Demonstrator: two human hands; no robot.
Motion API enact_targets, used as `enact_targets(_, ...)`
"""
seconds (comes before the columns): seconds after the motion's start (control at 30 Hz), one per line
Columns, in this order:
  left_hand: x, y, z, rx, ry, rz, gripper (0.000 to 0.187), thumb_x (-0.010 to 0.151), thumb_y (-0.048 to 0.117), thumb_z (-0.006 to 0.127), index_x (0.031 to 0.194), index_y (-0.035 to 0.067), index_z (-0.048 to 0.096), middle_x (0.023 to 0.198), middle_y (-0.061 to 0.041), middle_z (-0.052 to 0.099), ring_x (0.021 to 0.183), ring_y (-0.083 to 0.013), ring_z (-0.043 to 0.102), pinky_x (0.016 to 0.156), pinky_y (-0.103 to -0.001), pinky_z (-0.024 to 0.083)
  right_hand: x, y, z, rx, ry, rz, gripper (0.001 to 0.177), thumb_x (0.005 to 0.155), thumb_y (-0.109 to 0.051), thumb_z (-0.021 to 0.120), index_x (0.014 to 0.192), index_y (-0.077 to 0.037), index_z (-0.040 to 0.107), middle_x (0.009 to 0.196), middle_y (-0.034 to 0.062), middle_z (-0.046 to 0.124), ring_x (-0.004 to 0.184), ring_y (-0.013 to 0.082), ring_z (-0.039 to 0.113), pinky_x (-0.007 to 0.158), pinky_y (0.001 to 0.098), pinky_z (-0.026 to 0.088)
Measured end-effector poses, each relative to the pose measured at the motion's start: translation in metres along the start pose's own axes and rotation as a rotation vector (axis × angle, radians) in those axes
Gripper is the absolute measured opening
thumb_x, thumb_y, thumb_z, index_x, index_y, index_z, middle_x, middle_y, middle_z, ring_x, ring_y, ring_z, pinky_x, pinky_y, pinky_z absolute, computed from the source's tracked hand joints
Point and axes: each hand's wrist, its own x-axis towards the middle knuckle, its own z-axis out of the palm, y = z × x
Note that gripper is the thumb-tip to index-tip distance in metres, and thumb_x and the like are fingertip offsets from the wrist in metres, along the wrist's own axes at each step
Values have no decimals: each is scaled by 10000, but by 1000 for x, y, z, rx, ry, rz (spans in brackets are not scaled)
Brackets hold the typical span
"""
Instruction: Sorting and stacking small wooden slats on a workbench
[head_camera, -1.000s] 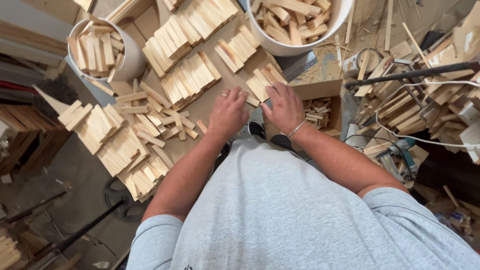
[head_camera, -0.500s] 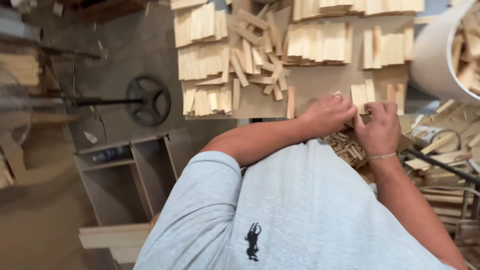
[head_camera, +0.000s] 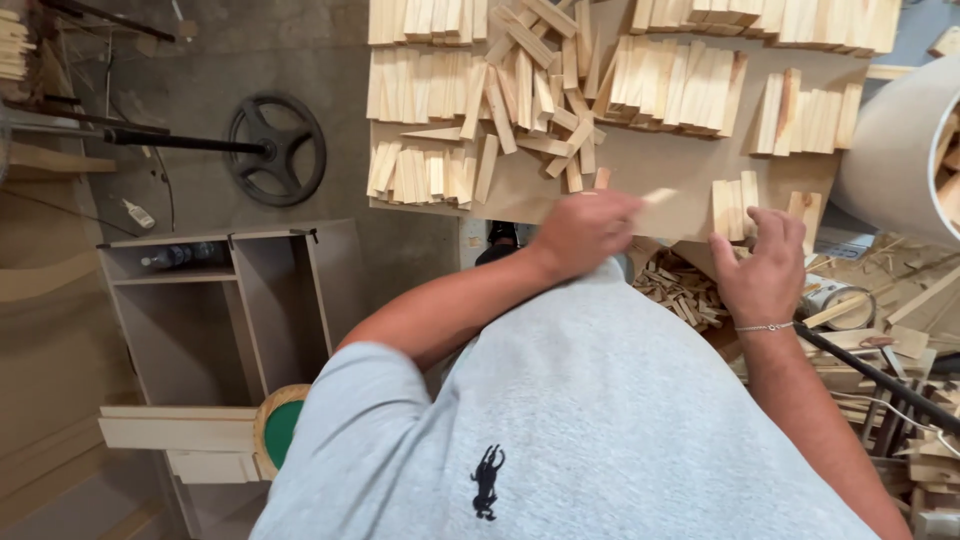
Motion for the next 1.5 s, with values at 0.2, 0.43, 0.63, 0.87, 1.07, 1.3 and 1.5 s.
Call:
enact_targets(0.2,-61,-15,-61,144,293,-261,208,935,82,765,1119,79,670,945,-54,727,809,-154,709,610,-195,611,3,-7,-3,15,-21,-8,612,908,-281,845,1362,-5,539,1259,238,562,1106,366,601,889,510,557)
enact_targets(0.43,-90,-23,-98,280,434,-306,240,896,110,782,1097,132,653,1019,-54,722,865,-169,680,758,-290,602,2,4,18,-5,57,-121,646,839,-255,902,1307,-2,536,1224,226,561,1118,393,574,875,509,535)
enact_targets(0.63,-127,-53,-128,207,964,-729,130,841,99,818,938,71,736,766,-83,690,680,-162,619,625,-334,527,0,14,29,-13,124,-146,665,811,-234,921,1352,-62,576,1267,160,547,1044,465,680,840,552,591)
enact_targets(0.87,-142,-76,-132,-411,1204,-1115,186,909,269,767,879,120,661,683,-64,705,467,-91,584,373,-180,381,0,15,29,-12,79,-116,636,838,-240,898,1364,-60,588,1283,167,520,1071,465,671,853,553,588)
enact_targets(1.07,-129,-57,-131,-656,1171,-1178,253,955,361,705,854,160,589,686,-42,712,469,-104,592,387,-193,404,0,12,26,5,76,-101,616,845,-216,901,1355,-43,603,1281,172,525,1096,460,666,877,536,585)
enact_targets(1.3,-122,-64,-107,-834,975,-1170,208,961,312,699,830,209,575,675,-44,713,466,-135,603,419,-203,427,-1,26,32,132,138,-210,618,792,-143,901,1300,51,608,1239,261,573,1191,481,610,1014,507,505)
enact_targets(1.5,-96,-47,-31,-894,477,-1167,103,929,161,721,979,149,632,865,-150,770,611,-183,731,500,-232,543,-12,29,50,68,47,-122,653,721,-283,904,1284,-91,634,1270,118,577,1237,328,598,1016,429,530)
